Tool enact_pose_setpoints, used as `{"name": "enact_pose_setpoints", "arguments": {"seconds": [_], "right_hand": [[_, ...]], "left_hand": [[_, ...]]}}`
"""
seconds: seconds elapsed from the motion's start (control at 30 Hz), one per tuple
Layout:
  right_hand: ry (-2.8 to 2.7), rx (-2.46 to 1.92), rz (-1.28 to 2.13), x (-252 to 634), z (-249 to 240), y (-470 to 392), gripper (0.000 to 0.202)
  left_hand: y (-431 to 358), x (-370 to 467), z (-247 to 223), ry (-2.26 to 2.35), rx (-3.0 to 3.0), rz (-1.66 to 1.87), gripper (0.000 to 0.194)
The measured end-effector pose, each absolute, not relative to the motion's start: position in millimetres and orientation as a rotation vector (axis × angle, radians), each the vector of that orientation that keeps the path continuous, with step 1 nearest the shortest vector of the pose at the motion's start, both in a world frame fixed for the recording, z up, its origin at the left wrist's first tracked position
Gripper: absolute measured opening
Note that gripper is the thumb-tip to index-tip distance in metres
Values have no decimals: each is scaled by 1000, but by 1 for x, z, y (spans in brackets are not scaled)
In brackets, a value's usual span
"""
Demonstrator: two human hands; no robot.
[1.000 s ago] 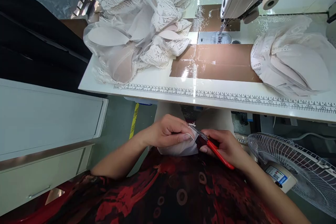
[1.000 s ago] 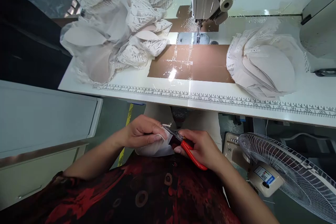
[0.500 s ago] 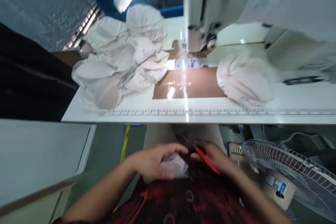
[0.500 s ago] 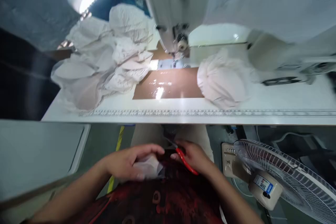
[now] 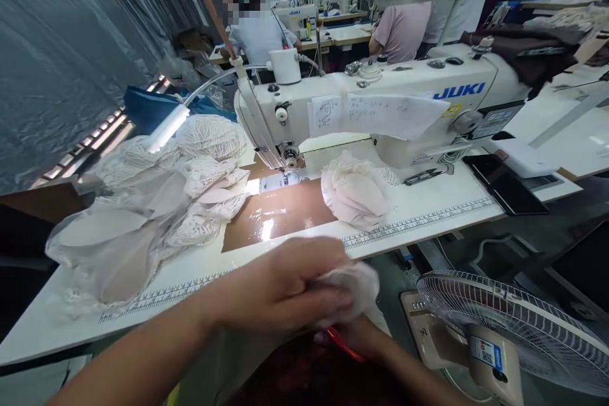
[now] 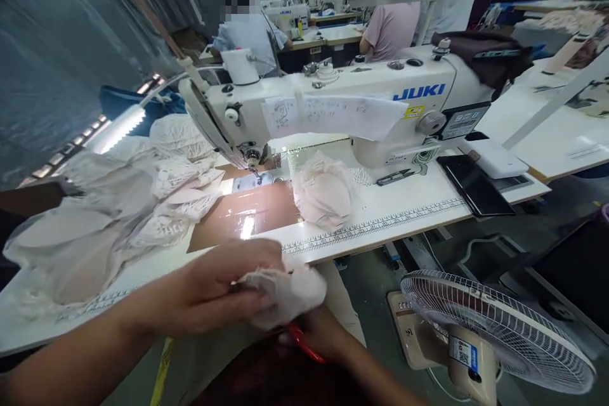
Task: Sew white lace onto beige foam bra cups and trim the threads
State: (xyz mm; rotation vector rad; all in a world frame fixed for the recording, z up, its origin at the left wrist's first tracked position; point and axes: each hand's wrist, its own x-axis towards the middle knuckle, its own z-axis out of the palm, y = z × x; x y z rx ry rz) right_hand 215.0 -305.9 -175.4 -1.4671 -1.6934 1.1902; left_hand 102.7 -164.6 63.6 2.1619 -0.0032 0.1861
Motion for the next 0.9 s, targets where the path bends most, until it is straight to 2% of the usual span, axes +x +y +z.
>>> {"name": "enact_pose_setpoints", "arguments": {"seconds": [0.1,0.17,0.3,0.4,0.53,0.6,0.67,0.77,0.8,0.9], "right_hand": [[-1627,-1501,1360,217,-176,-305,35],[-1556,-1526,1446,218,-179,-305,35],[-1441,-1480,1487,220,-184,-308,31],[-1375,-1427,1517,223,-183,-309,26],[-1366,-1427,1544,226,-180,-306,27],[-1365,-1418,1559,226,-180,-303,26],[-1354,-1403,1574,225,-180,-302,25],[-1312,-1371,1607,223,-181,-301,24],[-1291,-1355,1624,223,-182,-301,23],[-1249,-1328,1653,222,-185,-301,24]], "left_hand": [[-153,151,98,-226,2423,548,9],[-141,179,104,-306,2512,703,8],[-103,209,69,-356,2607,833,13],[-73,205,25,-225,2683,635,8],[-56,192,-1,-98,2707,326,43],[-56,193,3,-124,2699,283,52],[-58,198,10,-145,2721,220,39],[-59,208,18,-94,2738,6,3],[-59,211,18,-56,2720,-79,8],[-58,218,11,86,2622,-196,37]]}}
